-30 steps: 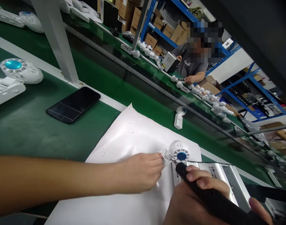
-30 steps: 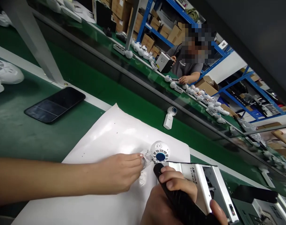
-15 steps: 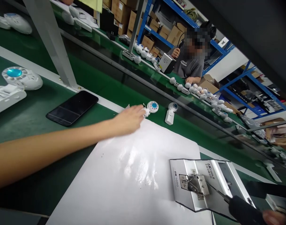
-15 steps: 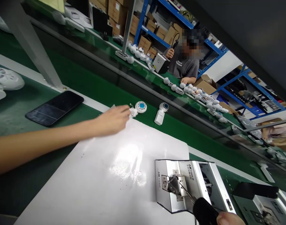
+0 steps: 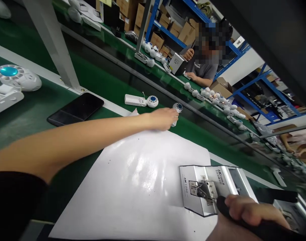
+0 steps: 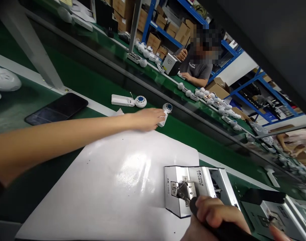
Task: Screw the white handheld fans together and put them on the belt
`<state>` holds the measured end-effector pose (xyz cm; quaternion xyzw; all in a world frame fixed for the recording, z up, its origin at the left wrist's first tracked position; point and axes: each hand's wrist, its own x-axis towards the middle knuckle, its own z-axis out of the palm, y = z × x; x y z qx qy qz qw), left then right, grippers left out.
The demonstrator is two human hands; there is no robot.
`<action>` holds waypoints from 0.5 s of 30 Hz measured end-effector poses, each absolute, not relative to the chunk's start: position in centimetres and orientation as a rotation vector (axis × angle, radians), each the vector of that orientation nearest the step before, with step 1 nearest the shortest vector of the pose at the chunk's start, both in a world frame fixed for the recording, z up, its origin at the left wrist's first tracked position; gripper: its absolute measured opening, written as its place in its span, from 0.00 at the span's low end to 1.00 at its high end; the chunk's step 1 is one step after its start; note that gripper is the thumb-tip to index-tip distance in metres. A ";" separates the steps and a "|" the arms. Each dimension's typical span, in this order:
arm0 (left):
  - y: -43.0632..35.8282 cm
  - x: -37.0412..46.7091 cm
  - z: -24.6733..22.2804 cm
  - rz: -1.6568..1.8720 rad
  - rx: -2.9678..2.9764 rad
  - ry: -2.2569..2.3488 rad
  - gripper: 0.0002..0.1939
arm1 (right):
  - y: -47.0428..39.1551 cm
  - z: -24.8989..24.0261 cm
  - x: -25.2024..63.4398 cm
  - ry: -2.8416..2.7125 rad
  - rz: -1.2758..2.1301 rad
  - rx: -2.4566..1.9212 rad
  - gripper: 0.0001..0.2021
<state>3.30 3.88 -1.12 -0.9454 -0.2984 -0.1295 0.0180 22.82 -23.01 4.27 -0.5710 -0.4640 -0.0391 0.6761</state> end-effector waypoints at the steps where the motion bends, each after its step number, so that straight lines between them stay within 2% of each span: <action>1: 4.2 4.9 -1.7 -0.399 -2.956 -0.932 0.18 | -22.2 4.2 21.3 -1.055 -0.147 -1.254 0.28; 3: 5.1 7.0 -2.6 -0.391 -2.983 -0.960 0.16 | -21.1 3.6 19.4 -1.031 -0.218 -1.214 0.25; 6: 5.7 7.7 -3.1 -0.433 -2.999 -0.962 0.14 | -20.9 2.7 19.0 -0.989 -0.206 -1.171 0.30; 8: 4.8 7.3 -2.9 -0.523 -2.989 -0.945 0.10 | -21.3 2.8 19.1 -0.957 -0.153 -1.151 0.30; 10: 2.4 6.6 -2.7 -0.637 -2.970 -0.916 0.08 | -21.5 3.4 19.0 -0.952 -0.025 -1.145 0.28; 15: -8.5 3.2 -4.0 -0.798 -3.009 -0.626 0.10 | -20.2 5.3 18.3 -1.155 0.391 -1.169 0.30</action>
